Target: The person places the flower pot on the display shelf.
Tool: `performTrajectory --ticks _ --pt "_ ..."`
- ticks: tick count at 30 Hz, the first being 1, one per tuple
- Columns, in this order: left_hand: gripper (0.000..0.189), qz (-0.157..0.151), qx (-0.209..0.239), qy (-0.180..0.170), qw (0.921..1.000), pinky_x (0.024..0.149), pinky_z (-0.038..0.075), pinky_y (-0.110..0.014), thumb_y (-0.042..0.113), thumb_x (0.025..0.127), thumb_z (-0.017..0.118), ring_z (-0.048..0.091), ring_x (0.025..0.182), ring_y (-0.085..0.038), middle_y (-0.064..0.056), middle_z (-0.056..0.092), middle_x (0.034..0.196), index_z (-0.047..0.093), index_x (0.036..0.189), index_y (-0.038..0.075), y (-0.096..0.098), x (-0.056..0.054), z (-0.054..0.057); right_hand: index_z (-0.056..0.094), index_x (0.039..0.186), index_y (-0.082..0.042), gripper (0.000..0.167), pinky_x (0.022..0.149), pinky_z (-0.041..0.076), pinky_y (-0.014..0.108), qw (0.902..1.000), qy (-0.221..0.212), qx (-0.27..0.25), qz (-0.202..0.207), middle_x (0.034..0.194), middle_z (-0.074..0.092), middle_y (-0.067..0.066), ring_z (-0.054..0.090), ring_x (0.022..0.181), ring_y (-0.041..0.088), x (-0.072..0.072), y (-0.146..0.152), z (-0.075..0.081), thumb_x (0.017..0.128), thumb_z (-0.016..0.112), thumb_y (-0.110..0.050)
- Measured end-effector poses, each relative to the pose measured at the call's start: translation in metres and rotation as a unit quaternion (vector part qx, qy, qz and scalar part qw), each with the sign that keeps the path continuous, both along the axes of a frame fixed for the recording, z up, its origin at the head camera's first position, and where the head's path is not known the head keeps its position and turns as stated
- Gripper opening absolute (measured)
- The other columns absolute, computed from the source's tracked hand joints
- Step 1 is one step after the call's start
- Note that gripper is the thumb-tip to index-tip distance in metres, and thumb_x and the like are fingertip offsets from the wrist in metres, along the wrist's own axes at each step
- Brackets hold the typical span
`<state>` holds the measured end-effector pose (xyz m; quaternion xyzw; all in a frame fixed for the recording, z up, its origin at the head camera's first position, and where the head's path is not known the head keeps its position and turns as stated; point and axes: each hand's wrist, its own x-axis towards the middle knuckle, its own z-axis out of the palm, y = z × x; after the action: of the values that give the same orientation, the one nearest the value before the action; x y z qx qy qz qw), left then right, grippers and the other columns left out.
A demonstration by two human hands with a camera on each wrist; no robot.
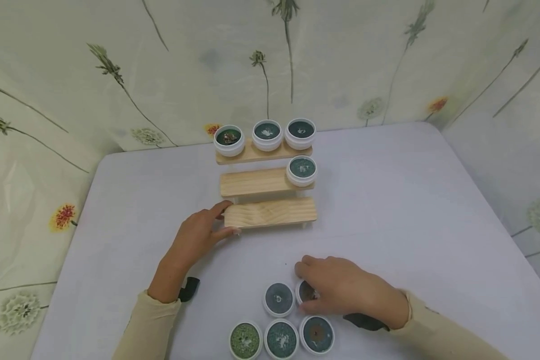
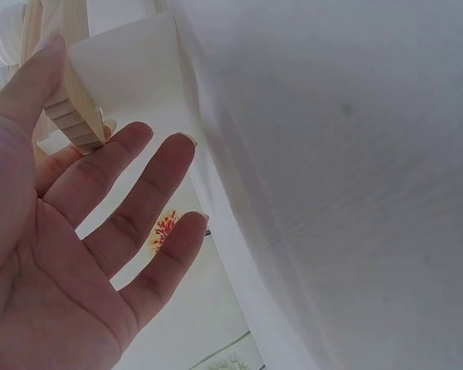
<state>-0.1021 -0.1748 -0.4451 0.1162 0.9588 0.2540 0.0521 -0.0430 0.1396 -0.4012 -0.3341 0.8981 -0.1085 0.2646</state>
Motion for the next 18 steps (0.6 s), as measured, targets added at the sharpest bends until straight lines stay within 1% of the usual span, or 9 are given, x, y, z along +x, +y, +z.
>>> performTrajectory --ticks 4,7,10,13,15,18 --pt "0.069 0.002 0.000 -0.004 1.0000 0.094 0.053 -0.055 0.037 0.090 0.084 0.069 0.112 -0.034 -0.014 0.074 0.120 0.054 0.149 0.017 0.000 0.000 -0.001 0.067 0.116 -0.012 0.048 0.067 0.050 0.033 0.9998 0.001 -0.014 0.011 0.094 0.056 -0.008 0.052 0.070 0.007 -0.002 0.001 0.001 0.082 0.087 -0.041" --pt "0.070 0.002 -0.001 -0.004 1.0000 0.094 0.053 -0.055 0.038 0.090 0.084 0.069 0.112 -0.035 -0.015 0.074 0.120 0.054 0.150 0.017 0.001 0.001 -0.001 0.068 0.120 -0.015 0.045 0.066 0.050 0.031 0.9990 0.015 -0.026 0.033 0.095 0.053 -0.007 0.051 0.074 0.008 -0.005 0.002 0.004 0.083 0.086 -0.034" --pt "0.069 0.004 0.000 -0.001 1.0000 0.094 0.053 -0.055 0.037 0.090 0.084 0.069 0.112 -0.035 -0.014 0.074 0.119 0.054 0.149 0.018 0.001 0.001 -0.001 0.069 0.124 -0.017 0.046 0.067 0.050 0.030 0.9968 0.042 -0.038 0.057 0.103 0.056 -0.002 0.052 0.081 0.012 -0.011 0.003 0.011 0.083 0.086 -0.027" --pt "0.068 0.002 0.002 0.004 1.0000 0.092 0.053 -0.056 0.037 0.090 0.084 0.069 0.111 -0.035 -0.014 0.074 0.118 0.055 0.148 0.018 0.000 0.001 -0.002 0.070 0.129 -0.018 0.048 0.070 0.053 0.031 0.9929 0.080 -0.053 0.070 0.113 0.058 0.006 0.055 0.088 0.016 -0.017 0.002 0.019 0.084 0.086 -0.023" --pt "0.067 0.001 0.004 0.007 1.0000 0.092 0.054 -0.055 0.038 0.090 0.083 0.070 0.110 -0.035 -0.014 0.074 0.118 0.056 0.148 0.018 0.000 0.000 -0.002 0.070 0.133 -0.017 0.051 0.072 0.054 0.032 0.9902 0.104 -0.065 0.067 0.120 0.059 0.008 0.056 0.094 0.018 -0.023 -0.001 0.026 0.085 0.086 -0.023" --pt "0.066 0.000 0.005 0.011 0.9999 0.090 0.054 -0.054 0.038 0.090 0.084 0.070 0.109 -0.034 -0.014 0.074 0.117 0.057 0.147 0.018 0.000 0.000 -0.002 0.063 0.141 -0.010 0.057 0.080 0.056 0.034 0.9835 0.147 -0.092 0.054 0.126 0.059 0.010 0.057 0.101 0.021 -0.034 -0.006 0.039 0.089 0.084 -0.023"
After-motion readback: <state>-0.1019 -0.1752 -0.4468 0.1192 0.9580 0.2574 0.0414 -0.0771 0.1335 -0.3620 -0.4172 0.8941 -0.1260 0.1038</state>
